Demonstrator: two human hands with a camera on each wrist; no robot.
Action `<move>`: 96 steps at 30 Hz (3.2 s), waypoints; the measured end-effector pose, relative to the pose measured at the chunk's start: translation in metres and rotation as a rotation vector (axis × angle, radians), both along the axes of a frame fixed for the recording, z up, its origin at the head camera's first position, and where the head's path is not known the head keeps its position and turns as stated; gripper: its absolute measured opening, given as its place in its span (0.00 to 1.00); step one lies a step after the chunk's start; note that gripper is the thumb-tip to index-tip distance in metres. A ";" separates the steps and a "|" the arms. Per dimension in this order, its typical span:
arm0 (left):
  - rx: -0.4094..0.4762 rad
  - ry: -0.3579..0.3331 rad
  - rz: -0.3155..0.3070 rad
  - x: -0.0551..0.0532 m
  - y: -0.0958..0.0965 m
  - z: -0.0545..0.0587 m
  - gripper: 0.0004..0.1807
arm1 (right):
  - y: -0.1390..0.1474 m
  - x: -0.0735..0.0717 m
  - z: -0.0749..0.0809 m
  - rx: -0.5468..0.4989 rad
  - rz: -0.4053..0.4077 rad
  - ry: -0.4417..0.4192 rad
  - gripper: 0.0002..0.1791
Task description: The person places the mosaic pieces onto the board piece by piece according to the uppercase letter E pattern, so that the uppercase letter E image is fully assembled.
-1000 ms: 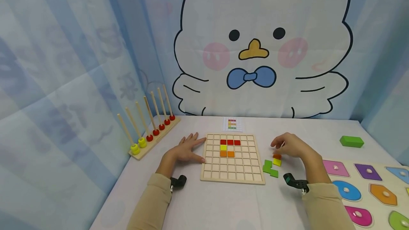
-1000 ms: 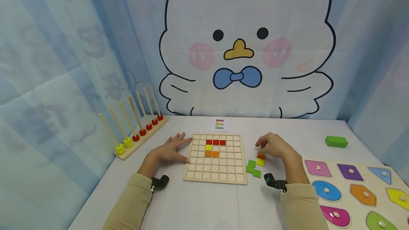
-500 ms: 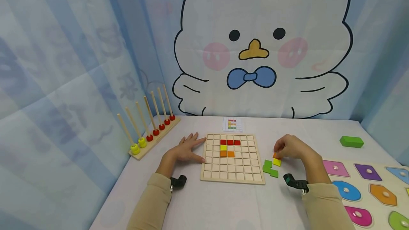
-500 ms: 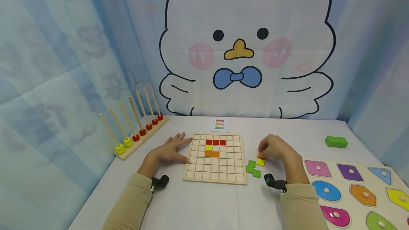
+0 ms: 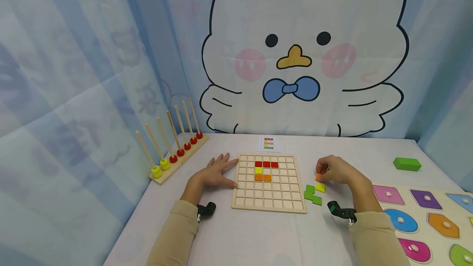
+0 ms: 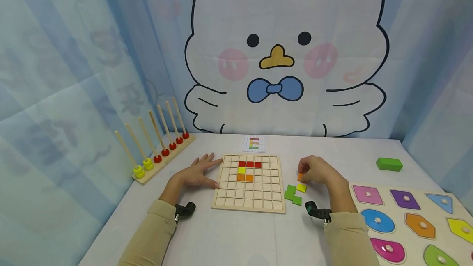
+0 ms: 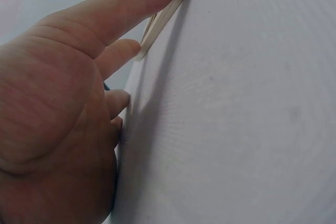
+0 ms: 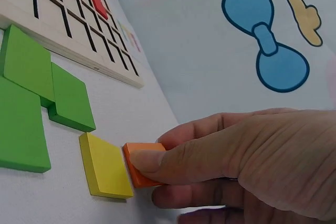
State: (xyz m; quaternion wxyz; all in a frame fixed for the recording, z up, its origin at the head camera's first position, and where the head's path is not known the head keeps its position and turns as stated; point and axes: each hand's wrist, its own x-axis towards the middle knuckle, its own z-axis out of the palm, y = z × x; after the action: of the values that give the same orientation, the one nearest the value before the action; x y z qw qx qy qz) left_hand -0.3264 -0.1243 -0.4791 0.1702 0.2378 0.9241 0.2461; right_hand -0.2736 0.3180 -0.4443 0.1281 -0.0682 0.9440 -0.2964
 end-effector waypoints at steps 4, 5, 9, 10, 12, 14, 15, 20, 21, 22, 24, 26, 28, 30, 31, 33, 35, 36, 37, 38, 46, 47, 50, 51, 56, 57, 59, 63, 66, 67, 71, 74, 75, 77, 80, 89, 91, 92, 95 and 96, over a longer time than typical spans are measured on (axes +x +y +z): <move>0.005 -0.008 -0.003 0.001 0.001 0.001 0.55 | 0.001 -0.003 -0.003 -0.033 0.003 0.020 0.08; 0.005 -0.008 -0.003 0.001 0.001 0.001 0.55 | 0.002 -0.003 -0.004 -0.038 0.006 0.025 0.08; 0.005 -0.003 -0.002 0.001 0.001 0.001 0.54 | 0.002 -0.005 -0.006 -0.055 0.025 0.074 0.05; 0.009 -0.001 -0.003 0.002 0.001 0.001 0.54 | 0.002 -0.006 -0.006 -0.065 0.029 0.088 0.04; 0.013 0.000 -0.002 0.002 0.001 0.000 0.54 | 0.002 -0.007 -0.007 -0.084 0.036 0.121 0.03; 0.007 0.001 0.002 0.002 0.001 -0.001 0.54 | 0.000 -0.007 -0.006 -0.125 0.035 0.146 0.05; 0.004 -0.001 0.003 0.002 0.001 -0.002 0.54 | -0.001 -0.007 -0.006 -0.154 0.033 0.158 0.07; 0.012 -0.004 0.004 0.002 0.000 0.000 0.55 | -0.008 -0.008 -0.002 -0.283 0.015 0.219 0.12; 0.012 -0.002 0.002 0.002 0.000 0.000 0.55 | -0.010 -0.008 -0.002 -0.301 0.009 0.225 0.12; 0.014 0.001 0.001 0.002 0.000 -0.001 0.54 | -0.012 -0.008 -0.002 -0.314 0.004 0.228 0.13; 0.014 0.004 -0.001 0.001 0.000 -0.002 0.54 | -0.016 -0.009 -0.001 -0.340 -0.003 0.227 0.14; 0.011 0.007 -0.002 0.001 0.000 -0.003 0.54 | -0.021 -0.009 -0.001 -0.362 -0.002 0.220 0.16; 0.006 0.007 0.000 0.001 0.000 -0.003 0.54 | -0.025 -0.009 -0.001 -0.383 0.001 0.217 0.16; 0.002 0.008 0.002 0.000 0.000 -0.004 0.54 | -0.029 -0.008 -0.002 -0.401 0.004 0.221 0.16; 0.001 0.009 0.003 0.000 0.000 -0.004 0.54 | -0.031 -0.008 -0.002 -0.407 0.005 0.226 0.16; 0.000 0.010 0.004 0.000 0.000 -0.004 0.54 | -0.035 -0.008 -0.002 -0.414 0.015 0.245 0.16; 0.001 0.009 0.005 0.000 0.000 -0.004 0.54 | -0.040 -0.007 -0.002 -0.415 0.024 0.272 0.16; 0.001 0.010 0.006 0.000 0.000 -0.004 0.54 | -0.041 -0.007 -0.003 -0.409 0.031 0.284 0.16; 0.002 0.010 0.007 0.000 0.000 -0.004 0.54 | -0.043 -0.007 -0.003 -0.402 0.039 0.299 0.15; 0.002 0.010 0.007 0.000 0.000 -0.004 0.54 | -0.045 -0.008 -0.003 -0.399 0.046 0.308 0.15; 0.014 0.013 -0.004 0.001 0.000 -0.001 0.54 | -0.061 -0.008 -0.006 -0.337 0.049 0.366 0.14; 0.020 0.012 -0.007 0.001 0.000 -0.001 0.55 | -0.063 -0.008 -0.006 -0.328 0.050 0.379 0.13; 0.034 0.014 -0.018 0.001 -0.001 0.000 0.55 | -0.067 -0.008 -0.006 -0.328 0.053 0.393 0.12; 0.039 0.015 -0.020 0.001 -0.001 0.000 0.55 | -0.069 -0.007 -0.006 -0.331 0.054 0.391 0.12; 0.030 0.012 -0.022 0.000 -0.001 0.000 0.55 | -0.077 -0.007 -0.005 -0.330 0.072 0.356 0.12; 0.029 0.011 -0.021 0.000 -0.001 -0.001 0.55 | -0.079 -0.006 -0.005 -0.324 0.077 0.347 0.13; 0.023 0.009 -0.020 0.000 -0.001 -0.001 0.55 | -0.081 -0.006 -0.006 -0.308 0.083 0.327 0.12; 0.022 0.008 -0.020 0.000 -0.001 -0.001 0.54 | -0.085 -0.006 -0.008 -0.276 0.117 0.293 0.12; 0.026 0.012 -0.020 0.000 -0.001 -0.001 0.54 | -0.087 -0.006 -0.010 -0.254 0.146 0.261 0.12; 0.025 0.012 -0.020 0.000 -0.001 -0.001 0.54 | -0.088 -0.007 -0.011 -0.246 0.157 0.251 0.12; 0.026 0.013 -0.018 0.000 -0.001 -0.001 0.54 | -0.091 -0.006 -0.013 -0.225 0.184 0.213 0.11; 0.029 0.012 -0.017 0.000 -0.001 -0.001 0.54 | -0.094 -0.006 -0.014 -0.214 0.193 0.200 0.10; 0.029 0.013 -0.016 0.000 -0.001 -0.001 0.54 | -0.095 -0.006 -0.015 -0.214 0.193 0.196 0.10; 0.030 0.013 -0.016 0.000 -0.001 -0.001 0.54 | -0.096 -0.005 -0.016 -0.205 0.200 0.196 0.09; 0.031 0.012 -0.017 0.000 -0.001 -0.001 0.54 | -0.097 -0.006 -0.018 -0.190 0.213 0.199 0.09; 0.018 0.012 -0.014 0.001 0.000 0.001 0.55 | -0.097 -0.008 -0.024 -0.166 0.225 0.205 0.08; 0.018 0.016 -0.016 0.001 0.000 0.000 0.55 | -0.097 -0.008 -0.024 -0.166 0.219 0.200 0.08; 0.016 0.017 -0.017 0.000 0.000 0.000 0.55 | -0.097 -0.008 -0.025 -0.167 0.219 0.198 0.08; 0.020 0.017 -0.016 0.000 0.000 0.000 0.54 | -0.098 -0.008 -0.026 -0.165 0.219 0.196 0.08; 0.022 0.017 -0.015 0.000 0.000 -0.001 0.54 | -0.098 -0.008 -0.026 -0.161 0.220 0.197 0.08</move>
State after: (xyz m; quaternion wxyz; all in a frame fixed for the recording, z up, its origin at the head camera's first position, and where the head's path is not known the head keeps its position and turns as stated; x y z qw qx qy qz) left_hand -0.3268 -0.1246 -0.4798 0.1618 0.2486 0.9209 0.2529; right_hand -0.2816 0.2201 -0.4704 0.0606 -0.2100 0.9120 -0.3472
